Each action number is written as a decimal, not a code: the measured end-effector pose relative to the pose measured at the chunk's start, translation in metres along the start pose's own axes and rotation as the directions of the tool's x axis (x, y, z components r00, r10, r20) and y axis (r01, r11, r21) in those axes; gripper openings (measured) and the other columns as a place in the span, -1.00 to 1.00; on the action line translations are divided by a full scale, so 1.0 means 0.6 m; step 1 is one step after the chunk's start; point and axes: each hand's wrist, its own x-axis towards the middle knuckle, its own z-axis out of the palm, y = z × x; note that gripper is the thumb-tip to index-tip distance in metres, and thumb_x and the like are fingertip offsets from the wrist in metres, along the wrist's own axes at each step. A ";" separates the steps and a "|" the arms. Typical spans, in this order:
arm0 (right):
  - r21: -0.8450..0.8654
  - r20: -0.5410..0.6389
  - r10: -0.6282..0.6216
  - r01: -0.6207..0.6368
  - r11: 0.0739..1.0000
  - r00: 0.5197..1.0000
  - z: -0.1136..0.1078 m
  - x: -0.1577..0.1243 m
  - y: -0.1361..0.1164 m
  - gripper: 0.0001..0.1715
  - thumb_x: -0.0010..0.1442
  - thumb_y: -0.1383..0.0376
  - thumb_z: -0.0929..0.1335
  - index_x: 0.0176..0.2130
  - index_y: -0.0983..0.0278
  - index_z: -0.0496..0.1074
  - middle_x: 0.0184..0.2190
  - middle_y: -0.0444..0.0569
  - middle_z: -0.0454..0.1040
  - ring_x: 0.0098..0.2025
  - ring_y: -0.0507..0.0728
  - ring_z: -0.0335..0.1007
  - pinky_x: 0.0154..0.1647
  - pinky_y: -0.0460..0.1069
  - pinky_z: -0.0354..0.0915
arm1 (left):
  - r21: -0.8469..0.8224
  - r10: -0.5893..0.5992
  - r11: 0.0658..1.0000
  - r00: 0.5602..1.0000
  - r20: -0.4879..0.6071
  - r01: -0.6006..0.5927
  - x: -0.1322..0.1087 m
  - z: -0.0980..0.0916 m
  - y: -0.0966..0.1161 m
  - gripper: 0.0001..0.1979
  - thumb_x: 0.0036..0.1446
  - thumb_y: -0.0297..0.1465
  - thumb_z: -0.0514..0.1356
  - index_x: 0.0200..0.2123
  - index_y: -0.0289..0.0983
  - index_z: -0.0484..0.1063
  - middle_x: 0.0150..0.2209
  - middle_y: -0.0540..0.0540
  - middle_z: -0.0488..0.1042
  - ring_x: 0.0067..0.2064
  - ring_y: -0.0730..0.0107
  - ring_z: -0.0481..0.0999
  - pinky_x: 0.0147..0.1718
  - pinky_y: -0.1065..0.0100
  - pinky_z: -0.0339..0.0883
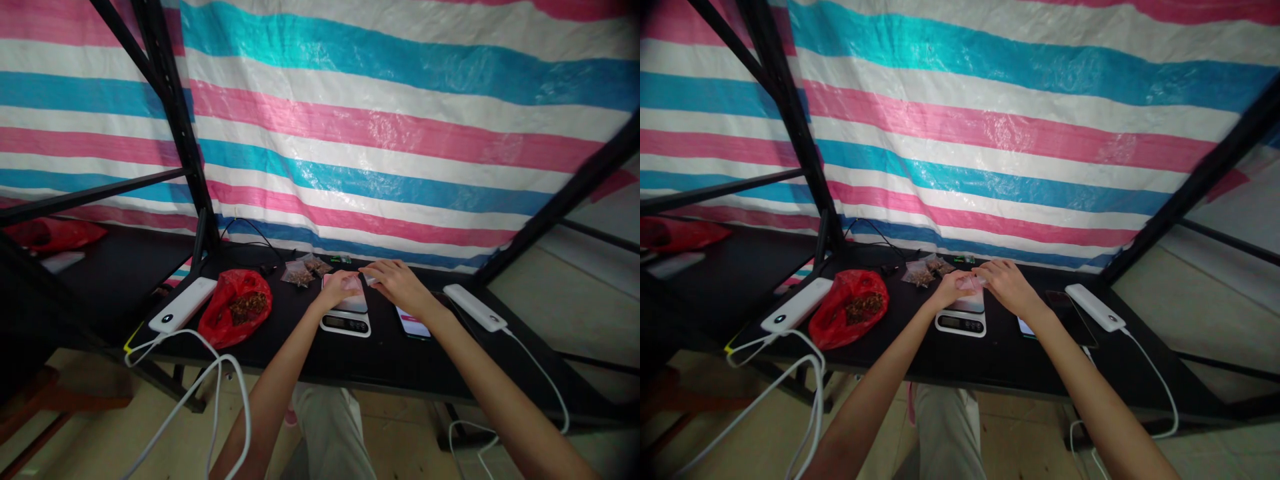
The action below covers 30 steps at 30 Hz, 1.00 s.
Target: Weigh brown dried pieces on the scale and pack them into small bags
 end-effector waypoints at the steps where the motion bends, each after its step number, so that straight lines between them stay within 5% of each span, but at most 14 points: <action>1: 0.017 -0.014 0.025 -0.025 1.000 1.000 0.003 -0.006 0.004 -0.60 0.15 0.40 0.26 0.01 0.22 0.31 -0.08 0.01 0.41 -0.03 0.16 0.25 -0.07 0.04 0.11 | 0.087 0.012 0.996 1.000 0.009 -0.013 0.002 0.002 -0.004 -0.47 -0.22 -0.38 0.35 -0.08 -0.35 0.41 -0.10 -0.22 0.45 -0.08 0.20 0.41 -0.02 0.19 0.21; 6: 0.136 -0.021 0.112 -0.108 0.985 0.994 0.034 -0.038 0.020 -0.61 0.18 0.31 0.26 0.03 0.17 0.30 -0.04 -0.01 0.40 -0.02 0.17 0.27 -0.09 0.06 0.16 | 0.421 -0.041 0.907 0.997 0.059 0.012 -0.008 0.001 -0.012 -0.26 -0.10 -0.25 0.28 0.15 -0.31 0.14 0.21 -0.35 0.07 0.24 -0.01 0.01 0.15 -0.08 -0.15; 9: 0.247 -0.010 0.160 -0.152 0.957 0.987 0.054 -0.046 0.002 -0.61 0.17 0.25 0.27 0.02 0.17 0.31 -0.05 -0.02 0.41 -0.04 0.17 0.31 -0.10 0.08 0.19 | 0.513 -0.018 0.858 0.996 0.085 -0.028 -0.035 -0.040 -0.008 -0.24 0.00 -0.16 0.19 0.22 -0.26 -0.02 0.29 -0.33 -0.21 0.30 0.01 -0.27 0.15 -0.15 -0.34; 12: 0.391 -0.002 0.149 -0.136 0.910 0.989 0.064 -0.038 -0.060 -0.61 0.15 0.21 0.29 0.00 0.17 0.33 -0.07 -0.01 0.43 -0.05 0.18 0.32 -0.06 0.11 0.18 | 0.603 0.020 0.795 0.996 0.090 -0.070 -0.078 -0.129 -0.003 -0.46 0.13 -0.22 0.06 0.17 -0.16 0.08 0.29 -0.19 -0.13 0.31 0.15 -0.28 0.16 -0.12 -0.46; 14: 0.507 0.008 0.089 -0.081 0.858 0.996 0.064 -0.022 -0.120 -0.60 0.13 0.22 0.31 0.00 0.14 0.33 -0.07 -0.02 0.43 -0.04 0.18 0.31 -0.03 0.11 0.17 | 0.670 -0.056 0.742 0.993 0.103 -0.028 -0.109 -0.206 -0.001 -0.53 0.12 -0.22 0.08 0.11 -0.13 0.19 0.27 -0.16 -0.05 0.30 0.12 -0.26 0.14 -0.17 -0.54; 17: 0.663 0.032 -0.015 -0.009 0.749 0.999 0.064 0.020 -0.217 -0.61 0.10 0.25 0.34 -0.03 0.14 0.35 -0.09 -0.04 0.45 -0.07 0.15 0.33 -0.03 0.08 0.17 | 0.742 -0.270 0.663 0.956 0.116 0.098 -0.148 -0.318 -0.004 -0.33 -0.07 -0.12 0.22 0.13 -0.12 0.16 0.26 -0.22 -0.02 0.29 -0.04 -0.26 0.07 -0.27 -0.59; 20: 0.766 0.018 -0.041 0.013 0.643 0.999 0.072 0.082 -0.300 -0.59 0.07 0.26 0.37 -0.04 0.14 0.35 -0.10 -0.08 0.45 -0.07 0.13 0.32 -0.03 0.06 0.17 | 0.803 -0.428 0.567 0.899 0.096 0.184 -0.164 -0.391 -0.012 -0.23 -0.19 -0.19 0.31 0.13 -0.15 0.16 0.24 -0.29 0.01 0.28 -0.13 -0.23 0.01 -0.31 -0.64; 25: 0.923 0.003 0.105 -0.044 0.383 0.994 0.117 0.190 -0.397 -0.61 0.13 0.27 0.31 -0.01 0.21 0.32 -0.04 -0.04 0.41 -0.02 0.08 0.32 0.02 -0.01 0.19 | 0.839 -0.440 0.508 0.896 0.057 0.195 -0.152 -0.414 -0.016 -0.55 -0.13 -0.42 0.26 -0.07 -0.14 0.40 0.03 -0.15 0.38 0.13 0.04 0.21 0.12 -0.16 -0.49; 30: 0.894 0.112 0.252 -0.207 0.396 0.961 0.162 0.225 -0.412 -0.62 0.15 0.28 0.28 -0.01 0.25 0.30 -0.06 -0.04 0.43 -0.06 0.06 0.36 -0.03 -0.05 0.23 | 0.858 -0.368 0.488 0.929 0.038 0.158 -0.132 -0.412 0.011 -0.85 -0.02 -0.39 0.18 -0.35 -0.27 0.51 -0.26 -0.18 0.51 -0.08 0.15 0.39 0.06 0.16 0.02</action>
